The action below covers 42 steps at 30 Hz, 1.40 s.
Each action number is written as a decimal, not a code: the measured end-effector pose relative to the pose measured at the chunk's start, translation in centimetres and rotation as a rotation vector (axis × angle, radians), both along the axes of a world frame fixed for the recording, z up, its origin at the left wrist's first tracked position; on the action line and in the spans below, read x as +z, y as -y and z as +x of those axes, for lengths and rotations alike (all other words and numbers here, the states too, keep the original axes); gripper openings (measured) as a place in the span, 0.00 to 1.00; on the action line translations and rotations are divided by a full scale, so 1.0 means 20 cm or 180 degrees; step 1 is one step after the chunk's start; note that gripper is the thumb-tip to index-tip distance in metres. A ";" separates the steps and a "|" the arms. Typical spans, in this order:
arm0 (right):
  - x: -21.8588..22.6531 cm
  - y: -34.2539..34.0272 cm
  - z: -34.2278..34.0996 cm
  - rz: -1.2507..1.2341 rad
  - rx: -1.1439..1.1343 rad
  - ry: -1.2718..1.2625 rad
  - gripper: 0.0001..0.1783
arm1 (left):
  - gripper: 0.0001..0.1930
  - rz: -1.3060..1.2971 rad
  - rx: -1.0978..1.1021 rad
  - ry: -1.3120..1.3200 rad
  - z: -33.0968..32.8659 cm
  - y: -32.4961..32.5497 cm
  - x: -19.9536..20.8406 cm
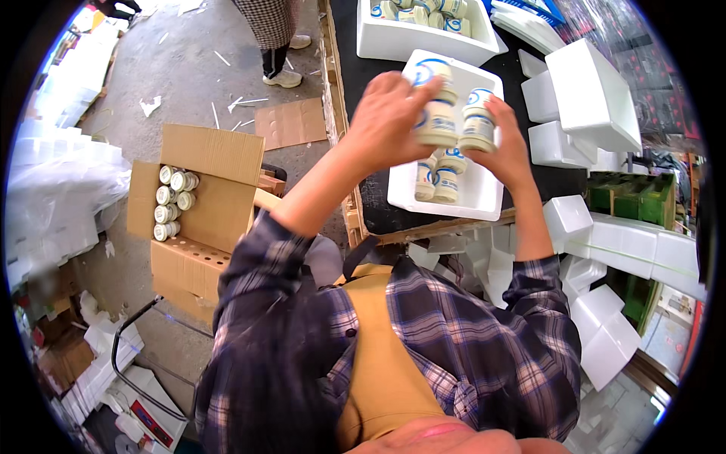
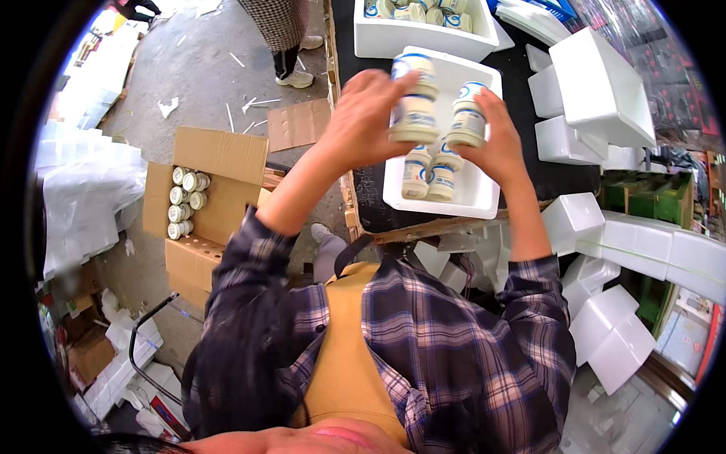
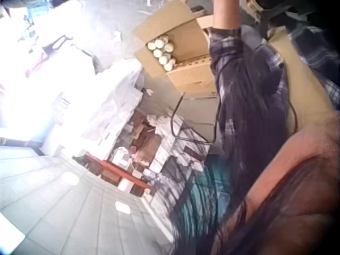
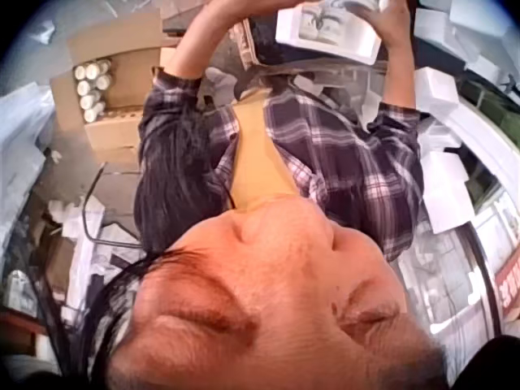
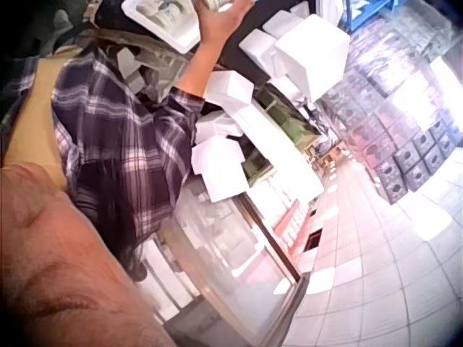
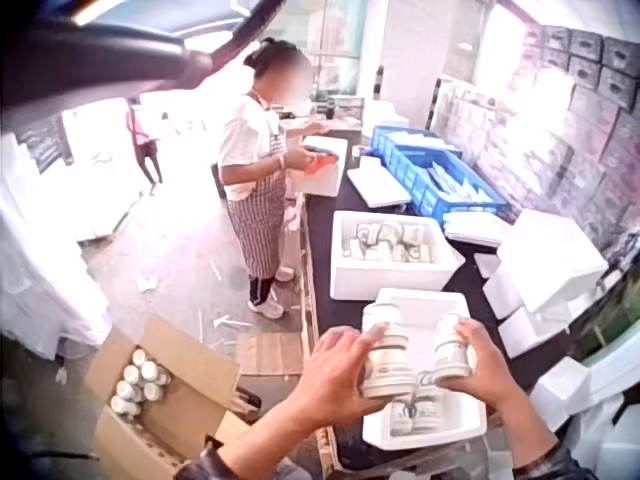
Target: The person transfers small bottles from a large cardboard box into styrofoam containers, stacks empty styrofoam lids, and prepares a new cardboard box for packing using a small tool.
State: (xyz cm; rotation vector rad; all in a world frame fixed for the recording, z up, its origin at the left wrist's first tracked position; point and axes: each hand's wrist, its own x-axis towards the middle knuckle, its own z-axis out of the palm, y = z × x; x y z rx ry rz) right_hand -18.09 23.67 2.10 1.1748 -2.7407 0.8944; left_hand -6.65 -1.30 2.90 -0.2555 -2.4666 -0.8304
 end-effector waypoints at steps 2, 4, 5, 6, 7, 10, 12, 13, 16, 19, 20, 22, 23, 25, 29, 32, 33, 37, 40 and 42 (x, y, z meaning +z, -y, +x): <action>-0.16 0.02 -0.10 0.0541 0.0108 -0.0563 0.49 | 0.40 -0.1018 0.0062 0.0059 -0.24 -0.13 -0.11; -0.30 0.11 -0.16 0.0943 0.0227 -0.0823 0.49 | 0.39 -0.1988 0.0012 0.0543 -0.37 -0.16 -0.20; -0.35 0.14 -0.18 0.1152 0.0311 -0.0954 0.48 | 0.37 -0.2239 0.0007 0.0843 -0.44 -0.16 -0.26; -0.38 0.15 -0.20 0.1284 0.0260 -0.0915 0.48 | 0.36 -0.2486 -0.0032 0.1101 -0.50 -0.19 -0.31; -0.41 0.16 -0.23 0.1421 0.0204 -0.0884 0.48 | 0.36 -0.2688 0.0002 0.1090 -0.55 -0.21 -0.36; -0.50 0.15 -0.32 0.1906 0.0028 -0.1090 0.46 | 0.30 -0.3233 0.0162 0.0990 -0.61 -0.30 -0.48; -0.53 0.17 -0.37 0.2177 0.0145 -0.0639 0.46 | 0.28 -0.3039 -0.0282 0.1739 -0.63 -0.33 -0.53; -0.54 0.18 -0.36 0.2132 0.0122 -0.0720 0.47 | 0.29 -0.3234 -0.0082 0.1803 -0.63 -0.32 -0.55; -0.46 0.28 -0.35 0.2073 0.0348 -0.0079 0.47 | 0.24 -0.2277 -0.0143 0.1423 -0.61 -0.30 -0.60; -0.32 0.26 -0.23 0.1691 0.0301 -0.0155 0.38 | 0.21 -0.1062 -0.0030 0.0582 -0.38 -0.21 -0.47; -0.22 0.28 -0.14 0.1408 0.0210 -0.0311 0.36 | 0.22 -0.0791 -0.0135 0.0333 -0.21 -0.11 -0.31; -0.05 0.41 0.05 0.0687 0.0239 -0.0219 0.31 | 0.29 -0.0188 0.0291 -0.0080 0.12 0.10 -0.20; 0.03 0.48 0.14 0.0238 0.0397 0.0190 0.29 | 0.29 0.0427 0.0515 -0.0281 0.30 0.24 -0.23; 0.10 0.84 0.44 -0.0475 0.1074 0.0854 0.29 | 0.27 0.1679 0.1244 -0.0459 0.70 0.60 -0.47; -0.19 1.66 1.00 -0.0577 0.2047 0.3304 0.24 | 0.33 0.4720 0.3362 -0.0820 1.54 1.22 -1.10; -0.72 2.29 1.33 0.0075 0.1465 0.5106 0.35 | 0.48 0.5418 0.4343 -0.0430 1.99 1.51 -1.47; -0.92 2.48 1.41 0.0292 0.1288 0.5238 0.40 | 0.50 0.5513 0.4381 -0.0389 2.05 1.61 -1.57; -1.45 3.10 1.73 0.0781 0.0696 0.5039 0.63 | 0.54 0.5558 0.4607 -0.0170 2.22 1.90 -1.84; -1.67 3.34 1.83 0.0607 0.0350 0.5092 0.67 | 0.52 0.5506 0.4901 -0.0601 2.28 2.05 -1.96; -1.76 3.43 1.89 0.0490 0.0365 0.5238 0.67 | 0.51 0.5755 0.4863 -0.1266 2.37 2.08 -2.05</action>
